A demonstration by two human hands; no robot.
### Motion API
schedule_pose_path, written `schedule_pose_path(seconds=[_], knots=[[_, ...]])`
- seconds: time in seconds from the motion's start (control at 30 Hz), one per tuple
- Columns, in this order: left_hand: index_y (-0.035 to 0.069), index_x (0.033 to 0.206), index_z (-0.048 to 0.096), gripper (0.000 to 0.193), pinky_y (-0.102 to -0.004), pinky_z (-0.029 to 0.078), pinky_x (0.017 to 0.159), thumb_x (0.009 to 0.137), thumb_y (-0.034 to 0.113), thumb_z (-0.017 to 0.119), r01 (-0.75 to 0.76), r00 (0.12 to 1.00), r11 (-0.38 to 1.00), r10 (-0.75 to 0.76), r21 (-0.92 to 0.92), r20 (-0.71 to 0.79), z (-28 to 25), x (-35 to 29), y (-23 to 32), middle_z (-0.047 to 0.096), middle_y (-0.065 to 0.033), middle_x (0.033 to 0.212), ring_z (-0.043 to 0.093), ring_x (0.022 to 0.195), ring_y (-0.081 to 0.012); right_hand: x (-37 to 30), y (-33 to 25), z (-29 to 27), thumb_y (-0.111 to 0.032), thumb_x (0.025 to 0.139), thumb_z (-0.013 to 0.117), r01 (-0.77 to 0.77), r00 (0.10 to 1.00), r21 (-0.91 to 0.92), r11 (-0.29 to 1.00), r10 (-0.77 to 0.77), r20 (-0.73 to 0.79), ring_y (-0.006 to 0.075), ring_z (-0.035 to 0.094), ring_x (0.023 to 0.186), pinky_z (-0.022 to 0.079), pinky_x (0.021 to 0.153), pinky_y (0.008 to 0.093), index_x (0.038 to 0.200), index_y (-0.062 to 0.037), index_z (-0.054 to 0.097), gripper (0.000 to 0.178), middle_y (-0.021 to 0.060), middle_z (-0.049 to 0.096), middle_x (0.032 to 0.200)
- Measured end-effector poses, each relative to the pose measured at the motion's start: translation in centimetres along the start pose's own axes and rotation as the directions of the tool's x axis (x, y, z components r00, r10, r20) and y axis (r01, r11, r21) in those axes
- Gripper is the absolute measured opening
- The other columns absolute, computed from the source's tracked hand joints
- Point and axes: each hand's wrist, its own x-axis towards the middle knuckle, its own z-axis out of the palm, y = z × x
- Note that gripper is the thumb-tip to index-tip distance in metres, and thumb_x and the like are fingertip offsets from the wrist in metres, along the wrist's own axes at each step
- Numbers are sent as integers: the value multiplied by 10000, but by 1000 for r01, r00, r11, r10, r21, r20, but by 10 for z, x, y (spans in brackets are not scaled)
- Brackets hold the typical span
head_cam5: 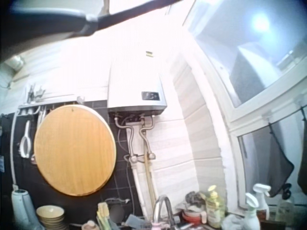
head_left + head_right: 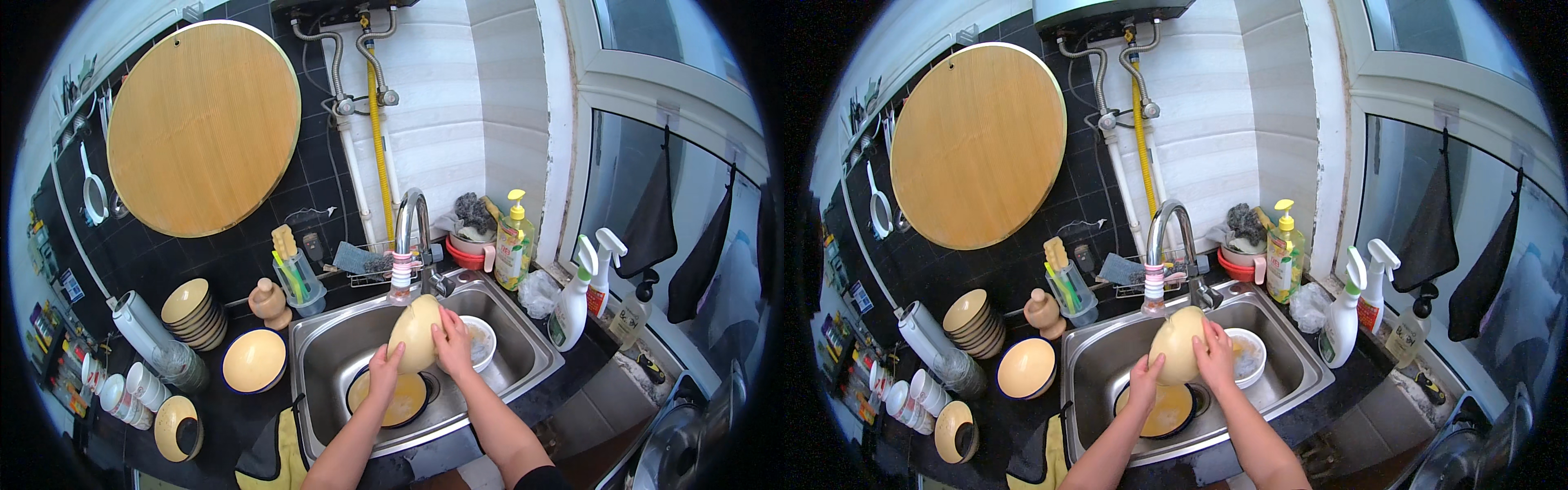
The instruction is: The person washes a metal strainer and several yellow bowls in a kitchen sink using a sponge and running water. They scrub the items, rinse them thoroughly, and place the clean dishes on the counter to the left of the sink.
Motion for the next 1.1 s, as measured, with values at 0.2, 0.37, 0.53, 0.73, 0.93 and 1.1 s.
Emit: schedule_pose_path(seconds=[0.2,0.37,0.53,0.73,0.93,1.1], knots=[[-27,1072,499,333,-320,335,916,897,252,453,1,998,900,-26,-437,-51,-4,18,-25,530,-114,1107,479,1040,-191,2,-21,-1,-227,807,516,427,903,-247,870,-397,162,319,349,1168,266,970,407,1194,-139,503,398,155,375,1278],[-11,1093,493,325,-330,313,939,895,243,456,63,997,877,-81,-476,-17,-9,19,-24,514,-111,1134,458,1072,-198,8,-14,4,-292,787,551,291,945,-123,949,-265,190,342,346,1177,261,980,419,1218,-117,475,472,173,343,1307],[-14,1046,528,300,-285,361,858,876,230,493,59,989,895,-112,-441,-93,-2,7,-6,554,-90,1047,505,965,-159,8,-42,15,-366,732,589,260,962,-353,899,-210,172,350,297,1221,229,1006,424,1275,-39,366,672,184,277,1348],[-6,934,584,249,-245,389,761,859,223,520,6,989,929,-60,-370,-136,-9,6,-11,596,-60,905,540,819,-134,59,-15,35,-363,753,517,-84,977,-196,977,119,174,320,293,1237,216,1012,425,1270,2,346,656,220,313,1323],[-11,1004,547,282,-294,340,874,857,227,516,47,978,894,-131,-446,-160,-13,9,-11,574,-88,1011,506,967,-169,67,4,46,-414,759,507,-1,976,-280,960,62,208,325,349,1198,262,992,402,1225,-5,411,628,219,403,1255],[-14,1087,499,335,-311,319,920,862,233,505,97,968,854,-201,-511,-152,-17,6,-5,535,-97,1095,479,1034,-188,64,-38,47,-414,748,538,184,940,-361,914,-56,337,321,452,1092,332,940,355,1172,-32,472,575,202,498,1145]])
